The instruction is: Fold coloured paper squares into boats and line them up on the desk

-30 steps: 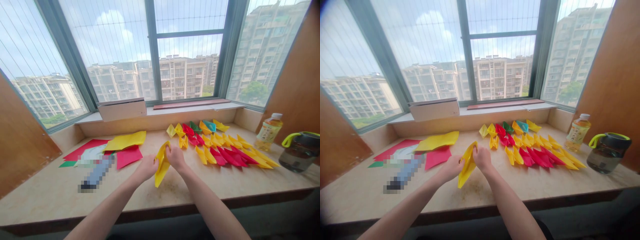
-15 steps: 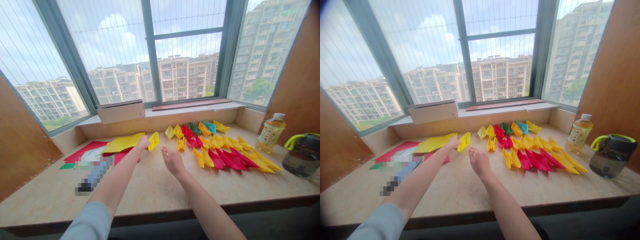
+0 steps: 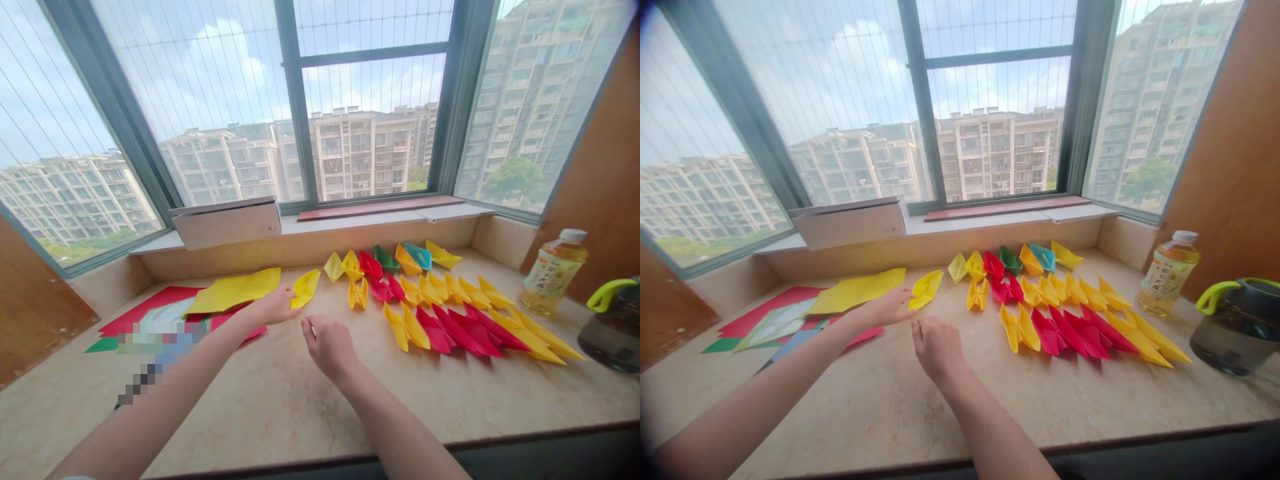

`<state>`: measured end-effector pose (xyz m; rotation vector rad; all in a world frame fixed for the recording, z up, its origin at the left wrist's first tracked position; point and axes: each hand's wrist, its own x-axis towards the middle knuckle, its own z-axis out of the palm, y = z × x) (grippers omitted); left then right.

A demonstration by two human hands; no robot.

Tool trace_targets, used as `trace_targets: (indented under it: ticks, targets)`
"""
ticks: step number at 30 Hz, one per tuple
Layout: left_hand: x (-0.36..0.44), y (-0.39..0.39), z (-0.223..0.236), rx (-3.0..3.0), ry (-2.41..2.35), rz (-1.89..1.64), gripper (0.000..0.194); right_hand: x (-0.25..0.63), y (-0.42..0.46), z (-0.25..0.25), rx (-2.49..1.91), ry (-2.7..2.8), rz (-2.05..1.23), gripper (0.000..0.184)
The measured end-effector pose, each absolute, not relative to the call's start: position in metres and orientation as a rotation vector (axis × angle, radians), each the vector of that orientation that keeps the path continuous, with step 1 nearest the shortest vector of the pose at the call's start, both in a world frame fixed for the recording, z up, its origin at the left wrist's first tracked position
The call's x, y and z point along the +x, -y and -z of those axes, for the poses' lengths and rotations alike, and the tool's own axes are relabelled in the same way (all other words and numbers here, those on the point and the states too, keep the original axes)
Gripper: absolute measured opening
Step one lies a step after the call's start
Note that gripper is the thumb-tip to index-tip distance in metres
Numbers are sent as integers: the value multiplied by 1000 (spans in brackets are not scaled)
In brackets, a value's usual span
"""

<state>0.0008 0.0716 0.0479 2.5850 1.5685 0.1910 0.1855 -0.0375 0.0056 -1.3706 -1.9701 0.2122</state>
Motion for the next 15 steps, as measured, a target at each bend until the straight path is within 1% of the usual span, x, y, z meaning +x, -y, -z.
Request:
trace_targets:
  ticks: [3, 10, 15]
  targets:
    - [-6, -72, -44, 2571, -1584, -146, 34, 184, 38, -6, -1347, 1971, -185, 32]
    - [-4, -97, -41, 2391, -1719, -241, 21, 186, 37, -4, -1390, 1960, -180, 32]
    - [3, -123, -43, 2189, -1772, -323, 27, 187, 38, -6, -1402, 1950, -178, 33]
